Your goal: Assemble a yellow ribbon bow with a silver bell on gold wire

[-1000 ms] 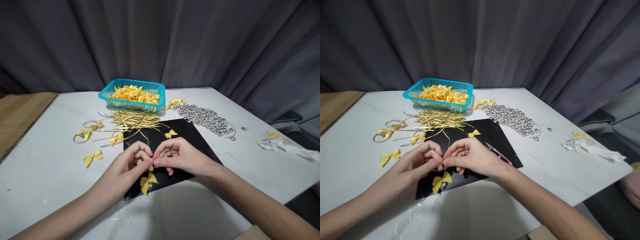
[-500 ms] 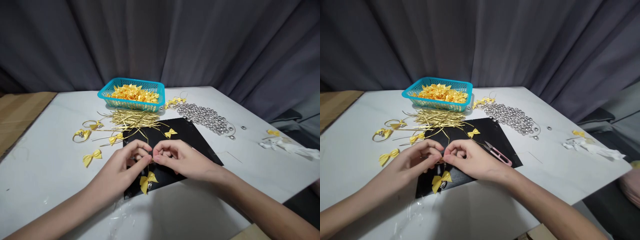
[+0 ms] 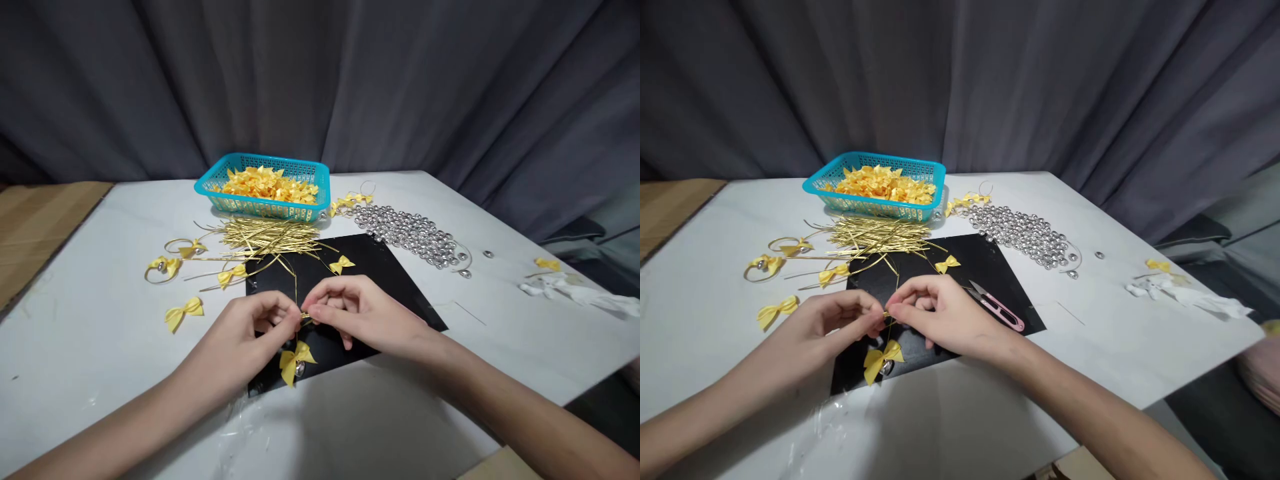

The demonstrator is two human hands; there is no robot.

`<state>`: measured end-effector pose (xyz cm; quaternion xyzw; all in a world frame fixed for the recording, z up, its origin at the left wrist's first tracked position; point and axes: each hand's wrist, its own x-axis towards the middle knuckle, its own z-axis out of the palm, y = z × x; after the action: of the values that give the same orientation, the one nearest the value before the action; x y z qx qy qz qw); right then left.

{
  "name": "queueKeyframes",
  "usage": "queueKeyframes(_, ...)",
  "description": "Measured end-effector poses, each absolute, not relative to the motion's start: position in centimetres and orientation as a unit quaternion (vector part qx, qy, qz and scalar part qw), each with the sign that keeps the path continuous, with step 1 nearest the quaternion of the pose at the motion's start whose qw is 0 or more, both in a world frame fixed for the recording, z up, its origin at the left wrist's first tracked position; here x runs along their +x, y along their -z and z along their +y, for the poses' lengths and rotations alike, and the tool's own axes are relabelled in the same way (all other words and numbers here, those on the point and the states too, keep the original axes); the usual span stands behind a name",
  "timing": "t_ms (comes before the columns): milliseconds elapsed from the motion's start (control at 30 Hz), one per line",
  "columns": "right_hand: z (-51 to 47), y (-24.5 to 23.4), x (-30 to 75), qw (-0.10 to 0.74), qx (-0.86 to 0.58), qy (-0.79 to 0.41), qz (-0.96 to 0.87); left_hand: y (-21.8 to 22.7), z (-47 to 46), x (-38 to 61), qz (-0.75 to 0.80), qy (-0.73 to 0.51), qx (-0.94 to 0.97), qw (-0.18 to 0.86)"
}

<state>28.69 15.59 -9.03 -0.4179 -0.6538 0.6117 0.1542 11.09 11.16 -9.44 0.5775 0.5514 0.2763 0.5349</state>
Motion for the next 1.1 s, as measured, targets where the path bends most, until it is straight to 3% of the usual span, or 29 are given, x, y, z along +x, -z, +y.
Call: queueKeyframes(1100,15.42,9.27,28.70,0.171,-0.427,-0.545,-0.701,9.07,11.35,11.23,0.561,-0.299,0.551,0.540)
